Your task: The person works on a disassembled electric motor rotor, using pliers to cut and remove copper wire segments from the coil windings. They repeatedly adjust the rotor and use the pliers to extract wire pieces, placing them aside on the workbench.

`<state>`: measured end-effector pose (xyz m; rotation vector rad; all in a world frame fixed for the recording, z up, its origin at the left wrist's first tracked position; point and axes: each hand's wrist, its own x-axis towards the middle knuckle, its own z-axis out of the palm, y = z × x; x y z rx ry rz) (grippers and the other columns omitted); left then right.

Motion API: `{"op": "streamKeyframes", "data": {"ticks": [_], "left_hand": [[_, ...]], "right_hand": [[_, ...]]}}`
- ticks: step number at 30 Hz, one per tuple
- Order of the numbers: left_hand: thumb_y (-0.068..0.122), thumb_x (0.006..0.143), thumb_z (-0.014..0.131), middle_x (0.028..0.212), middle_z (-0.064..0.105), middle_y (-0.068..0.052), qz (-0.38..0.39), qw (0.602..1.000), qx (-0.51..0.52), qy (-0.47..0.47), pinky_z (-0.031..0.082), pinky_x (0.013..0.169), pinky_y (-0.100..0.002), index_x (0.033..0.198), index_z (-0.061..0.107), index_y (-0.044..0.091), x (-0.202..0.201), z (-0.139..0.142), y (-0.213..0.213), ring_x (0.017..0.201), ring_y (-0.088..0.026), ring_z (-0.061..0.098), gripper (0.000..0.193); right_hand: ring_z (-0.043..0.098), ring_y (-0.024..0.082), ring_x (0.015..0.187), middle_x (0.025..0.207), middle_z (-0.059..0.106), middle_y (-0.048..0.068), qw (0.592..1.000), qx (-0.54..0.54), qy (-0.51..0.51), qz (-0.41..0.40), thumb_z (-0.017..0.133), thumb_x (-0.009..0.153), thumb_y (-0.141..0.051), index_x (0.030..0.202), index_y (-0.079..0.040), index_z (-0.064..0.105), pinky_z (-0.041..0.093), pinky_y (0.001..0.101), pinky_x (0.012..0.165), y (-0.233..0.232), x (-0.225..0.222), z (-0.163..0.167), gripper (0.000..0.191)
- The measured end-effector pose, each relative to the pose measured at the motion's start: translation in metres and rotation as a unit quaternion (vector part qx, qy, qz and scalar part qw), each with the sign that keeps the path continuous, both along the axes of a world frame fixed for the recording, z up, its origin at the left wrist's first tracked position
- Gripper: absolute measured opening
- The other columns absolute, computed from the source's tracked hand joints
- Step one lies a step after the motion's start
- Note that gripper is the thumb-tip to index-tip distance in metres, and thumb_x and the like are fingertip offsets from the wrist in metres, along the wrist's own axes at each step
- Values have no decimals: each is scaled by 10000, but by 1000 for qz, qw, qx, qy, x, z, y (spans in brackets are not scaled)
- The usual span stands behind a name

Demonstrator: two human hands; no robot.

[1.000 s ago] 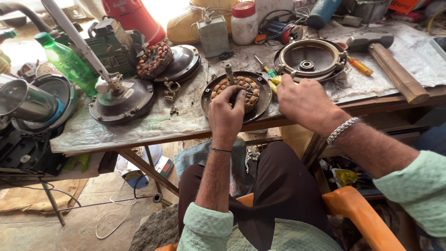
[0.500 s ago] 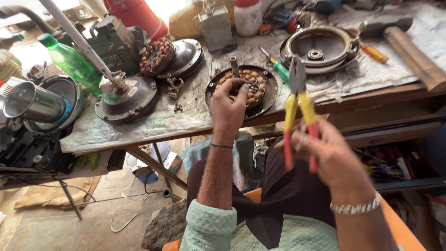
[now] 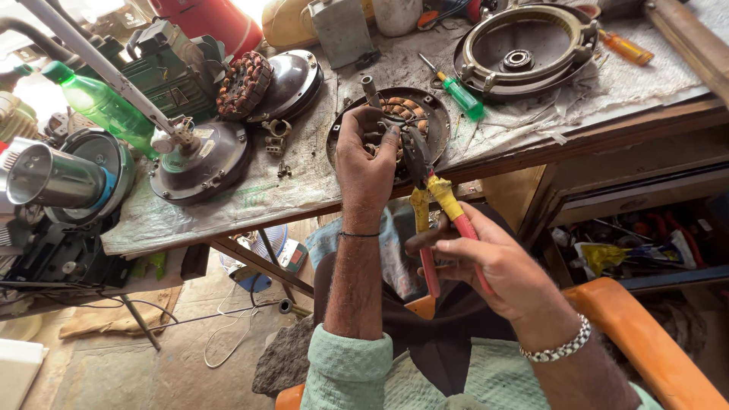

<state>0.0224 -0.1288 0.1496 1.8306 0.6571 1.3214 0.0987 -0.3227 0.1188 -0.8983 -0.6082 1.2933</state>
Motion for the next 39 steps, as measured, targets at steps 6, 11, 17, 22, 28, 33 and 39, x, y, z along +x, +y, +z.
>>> {"op": "streamKeyframes", "data": {"ticks": [6,11,17,22,28,33,39], "left_hand": [[32,933,727,1017,704,-51,-23,1000,12,-16,539,777,-246,1182,602,25,2,1,-1,906,-91,651,278],[24,917,719,1013,702,-62,-16,1000,-13,-16,547,771,-252,1165,606,32,1,2,-2,901,-97,660,273],[20,902,739,1049,701,-62,-8,999,13,-31,537,777,-246,1167,599,41,-1,2,-1,944,-100,671,301],[24,906,746,1016,699,-60,-3,1000,-3,-21,554,752,-252,1151,615,50,0,1,0,902,-93,664,279],[19,900,751,988,712,-48,-19,999,-18,-41,555,744,-247,1141,611,39,-1,1,1,886,-88,677,280],[31,896,761,999,731,-49,-7,999,0,-31,554,747,-242,1130,623,40,-1,0,2,919,-95,699,272],[69,998,697,955,748,-40,-42,998,-28,-43,588,783,-242,1065,700,37,-4,-4,6,901,-100,710,73]], "right_hand": [[672,203,732,1002,670,130,1000,14,1,11,570,932,-52,1324,20,506,576,357,518,1,4,4,404],[687,207,733,979,683,137,1000,4,19,11,554,926,-67,1315,6,526,574,344,493,5,0,7,397],[696,163,903,1008,663,66,997,-53,41,-50,555,906,-82,1362,-59,510,641,354,665,9,-11,11,458],[651,145,844,971,645,65,998,-33,19,-51,577,929,-107,1371,-34,526,609,326,654,10,-13,9,450],[625,137,686,860,606,59,995,-31,54,-77,605,913,-113,1319,-29,544,507,280,496,12,-16,1,420],[606,132,673,824,561,47,994,16,83,-71,639,897,-66,1278,-13,533,449,257,440,13,-17,-4,399],[665,180,724,861,609,77,993,11,109,-53,613,907,-74,1267,-19,531,544,305,498,10,-10,-5,374]]}}
